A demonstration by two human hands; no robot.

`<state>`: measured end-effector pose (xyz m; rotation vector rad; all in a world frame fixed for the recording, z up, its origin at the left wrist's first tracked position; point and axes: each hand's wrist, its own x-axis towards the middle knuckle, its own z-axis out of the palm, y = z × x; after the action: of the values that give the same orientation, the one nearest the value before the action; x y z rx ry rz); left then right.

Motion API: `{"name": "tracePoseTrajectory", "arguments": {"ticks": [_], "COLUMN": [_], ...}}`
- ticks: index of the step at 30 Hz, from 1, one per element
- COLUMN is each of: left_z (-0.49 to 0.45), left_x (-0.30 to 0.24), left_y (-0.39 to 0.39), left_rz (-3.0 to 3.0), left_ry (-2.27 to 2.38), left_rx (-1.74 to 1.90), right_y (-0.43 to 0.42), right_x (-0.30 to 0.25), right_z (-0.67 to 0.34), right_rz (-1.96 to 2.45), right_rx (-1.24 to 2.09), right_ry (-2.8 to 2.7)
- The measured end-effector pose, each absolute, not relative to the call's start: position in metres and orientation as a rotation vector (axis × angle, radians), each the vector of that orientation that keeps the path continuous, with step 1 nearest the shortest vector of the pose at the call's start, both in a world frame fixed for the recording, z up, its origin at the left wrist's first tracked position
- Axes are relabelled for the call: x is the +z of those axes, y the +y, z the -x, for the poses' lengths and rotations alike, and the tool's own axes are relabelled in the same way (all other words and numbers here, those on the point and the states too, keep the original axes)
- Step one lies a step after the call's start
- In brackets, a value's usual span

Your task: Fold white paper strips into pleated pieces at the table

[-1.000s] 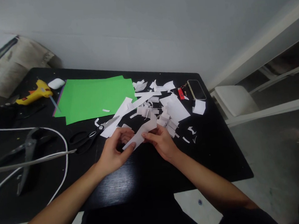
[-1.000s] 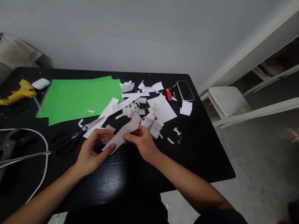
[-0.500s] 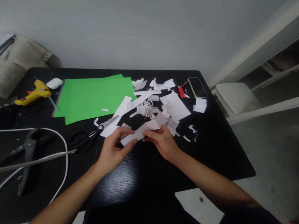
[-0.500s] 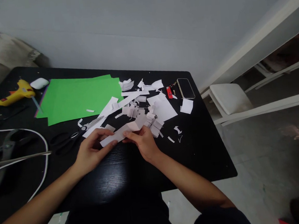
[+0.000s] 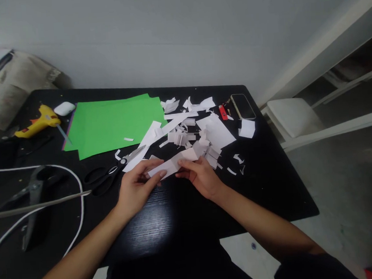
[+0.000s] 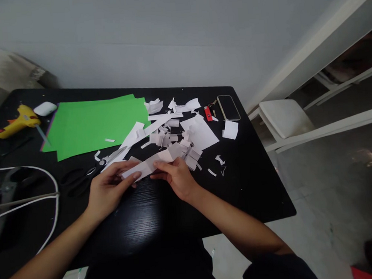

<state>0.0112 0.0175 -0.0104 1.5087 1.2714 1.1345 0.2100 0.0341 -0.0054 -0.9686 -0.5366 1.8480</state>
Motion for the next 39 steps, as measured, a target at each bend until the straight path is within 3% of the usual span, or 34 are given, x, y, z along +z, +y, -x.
{"name": "tracePoseTrajectory", "arguments": {"ticks": [7,32,39], "left_z": [-0.008,-0.003,0.004], "left_x": [-0.008,-0.007,-0.008], "left_y": [0.017,0.018,0.019], "left_rz": [-1.841,-2.087,-2.215], "left_ry": [1.265,1.12,1.031], "left_rx": [1.161,1.283,1.163], "right_y": [0.036,0.033,0.035], "right_x": [-0.004,-0.002,-0.002], "right_z": [-0.211,-0.212,-0.211], "right_rz": [0.967,0.957,1.001], "right_rx": [1.875,1.919,1.901], "right_ry": [-0.446,-0.449,-0.441]}}
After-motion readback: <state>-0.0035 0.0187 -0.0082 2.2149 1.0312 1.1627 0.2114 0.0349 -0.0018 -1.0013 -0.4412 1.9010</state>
